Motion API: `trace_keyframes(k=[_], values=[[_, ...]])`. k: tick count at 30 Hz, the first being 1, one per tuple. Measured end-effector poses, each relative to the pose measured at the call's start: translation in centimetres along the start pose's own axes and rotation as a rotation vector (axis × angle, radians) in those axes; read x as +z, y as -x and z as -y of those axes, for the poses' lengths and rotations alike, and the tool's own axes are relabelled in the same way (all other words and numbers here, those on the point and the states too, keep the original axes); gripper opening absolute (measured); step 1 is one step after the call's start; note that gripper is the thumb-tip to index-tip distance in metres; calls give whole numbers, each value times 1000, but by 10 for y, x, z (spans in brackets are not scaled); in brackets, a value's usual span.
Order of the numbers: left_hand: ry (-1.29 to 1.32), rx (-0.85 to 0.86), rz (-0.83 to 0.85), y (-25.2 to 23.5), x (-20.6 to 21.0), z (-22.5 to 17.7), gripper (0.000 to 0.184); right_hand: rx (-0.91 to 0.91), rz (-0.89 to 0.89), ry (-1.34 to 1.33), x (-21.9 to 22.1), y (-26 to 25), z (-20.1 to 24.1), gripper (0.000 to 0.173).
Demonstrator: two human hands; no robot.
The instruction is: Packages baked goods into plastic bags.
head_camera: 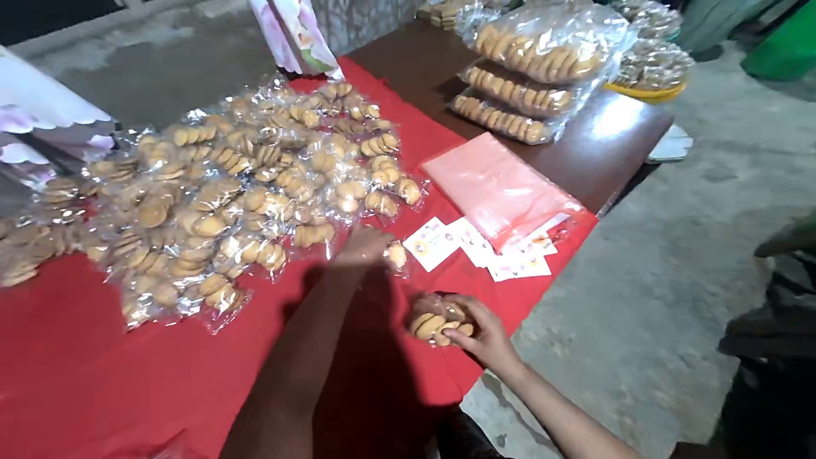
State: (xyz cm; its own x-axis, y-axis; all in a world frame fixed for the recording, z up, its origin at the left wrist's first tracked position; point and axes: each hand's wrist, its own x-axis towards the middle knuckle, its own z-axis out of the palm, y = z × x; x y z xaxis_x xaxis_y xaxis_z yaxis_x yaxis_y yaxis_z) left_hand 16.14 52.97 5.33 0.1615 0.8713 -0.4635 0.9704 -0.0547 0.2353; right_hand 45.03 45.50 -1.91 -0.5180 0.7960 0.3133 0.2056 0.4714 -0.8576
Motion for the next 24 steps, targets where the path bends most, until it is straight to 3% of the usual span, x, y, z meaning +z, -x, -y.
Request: trace_keyframes(k=[3,5,6,9,11,13,16,18,21,24], values=[[107,-27,-26,35,15,-20,57,116,-69,-21,-18,-2,-11,56],[335,-143,-60,68,19,-24,57,181,-100,-117,-22,-2,-17,58],[515,-250,-138,83,21,-17,55,188,-121,-174,-20,-1,-20,59],[1314,-573,-614,102,36,24,29,175,-179,-266,-13,0,-25,59],[1797,-697,-724,107,29,33,55,180,-194,-293,-12,2,-26,59],[1955,-710,-803,94,21,24,61,185,-196,-296,-14,1,-27,59],[1980,-723,-1073,48,12,28,58,194,-193,-281,-14,4,-29,60],[1788,-764,-1316,13,4,41,58,194,-198,-291,-15,4,-30,59],[1363,-840,-1337,-11,9,69,56,204,-194,-287,-17,3,-30,59],[1166,-801,-1277,11,30,77,49,231,-175,-301,-20,0,-30,59]])
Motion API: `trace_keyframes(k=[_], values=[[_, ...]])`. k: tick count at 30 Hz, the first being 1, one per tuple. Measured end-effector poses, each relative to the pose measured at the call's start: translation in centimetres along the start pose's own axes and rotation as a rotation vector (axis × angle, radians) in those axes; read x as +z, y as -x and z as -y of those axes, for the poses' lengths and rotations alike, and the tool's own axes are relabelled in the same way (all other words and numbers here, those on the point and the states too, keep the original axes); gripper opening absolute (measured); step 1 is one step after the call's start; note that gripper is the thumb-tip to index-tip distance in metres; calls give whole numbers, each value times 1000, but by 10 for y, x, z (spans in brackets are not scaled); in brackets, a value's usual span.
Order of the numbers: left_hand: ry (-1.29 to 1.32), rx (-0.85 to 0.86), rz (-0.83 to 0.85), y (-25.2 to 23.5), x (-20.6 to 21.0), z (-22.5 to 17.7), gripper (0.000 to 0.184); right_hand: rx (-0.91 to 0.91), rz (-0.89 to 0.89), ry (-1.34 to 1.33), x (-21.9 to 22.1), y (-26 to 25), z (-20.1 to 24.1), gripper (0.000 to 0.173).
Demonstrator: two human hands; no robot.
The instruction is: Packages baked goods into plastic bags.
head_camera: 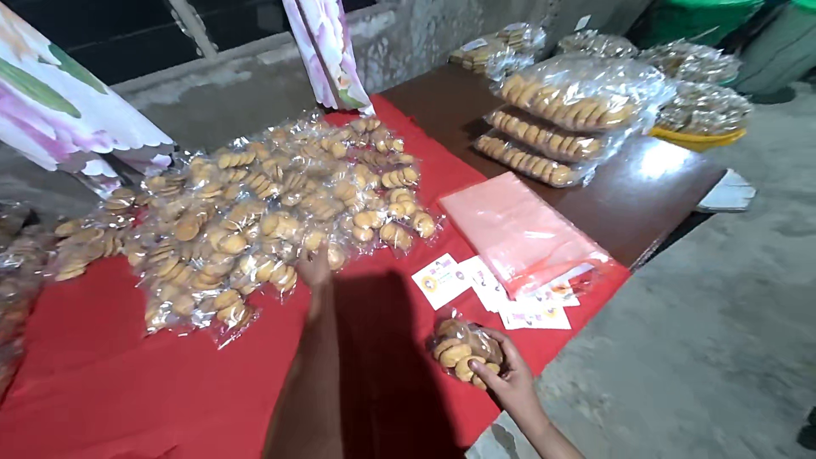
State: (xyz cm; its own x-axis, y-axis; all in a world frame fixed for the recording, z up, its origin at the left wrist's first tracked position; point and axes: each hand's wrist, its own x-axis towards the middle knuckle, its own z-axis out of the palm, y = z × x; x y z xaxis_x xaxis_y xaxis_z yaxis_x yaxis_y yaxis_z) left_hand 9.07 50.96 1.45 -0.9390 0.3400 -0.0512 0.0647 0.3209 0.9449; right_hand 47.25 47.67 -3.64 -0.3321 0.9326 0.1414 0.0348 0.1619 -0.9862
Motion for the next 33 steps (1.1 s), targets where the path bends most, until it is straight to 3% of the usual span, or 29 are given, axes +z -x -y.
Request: trace_keyframes(k=[2,4,7,11,14,17,19,23,25,27,31,33], values=[[-233,137,184,32,-41,8,51,66,10,-12,1,-4,10,57],[-510,428,393,80,-81,11,46,43,19,43,7,-14,17,57],[-773,967,643,140,-115,8,46,-208,55,206,32,-42,17,54],[-782,1242,755,179,-121,14,42,-509,284,347,81,-73,20,44],[-686,1276,724,188,-131,28,42,-489,654,332,99,-77,25,41],[-678,1231,514,192,-141,50,35,-356,938,232,106,-77,35,43],[-584,1064,487,193,-148,59,32,-303,917,150,112,-72,31,51],[-365,842,623,195,-142,81,36,-68,758,-25,133,-52,34,57],[-392,871,651,196,-136,76,35,-7,793,-86,135,-53,35,59],[-487,937,612,191,-136,66,41,-65,871,-96,127,-62,29,66],[-553,950,610,177,-133,48,62,-209,1054,-65,94,-58,24,106],[-505,986,604,172,-126,51,72,-274,1008,-25,91,-39,26,122]])
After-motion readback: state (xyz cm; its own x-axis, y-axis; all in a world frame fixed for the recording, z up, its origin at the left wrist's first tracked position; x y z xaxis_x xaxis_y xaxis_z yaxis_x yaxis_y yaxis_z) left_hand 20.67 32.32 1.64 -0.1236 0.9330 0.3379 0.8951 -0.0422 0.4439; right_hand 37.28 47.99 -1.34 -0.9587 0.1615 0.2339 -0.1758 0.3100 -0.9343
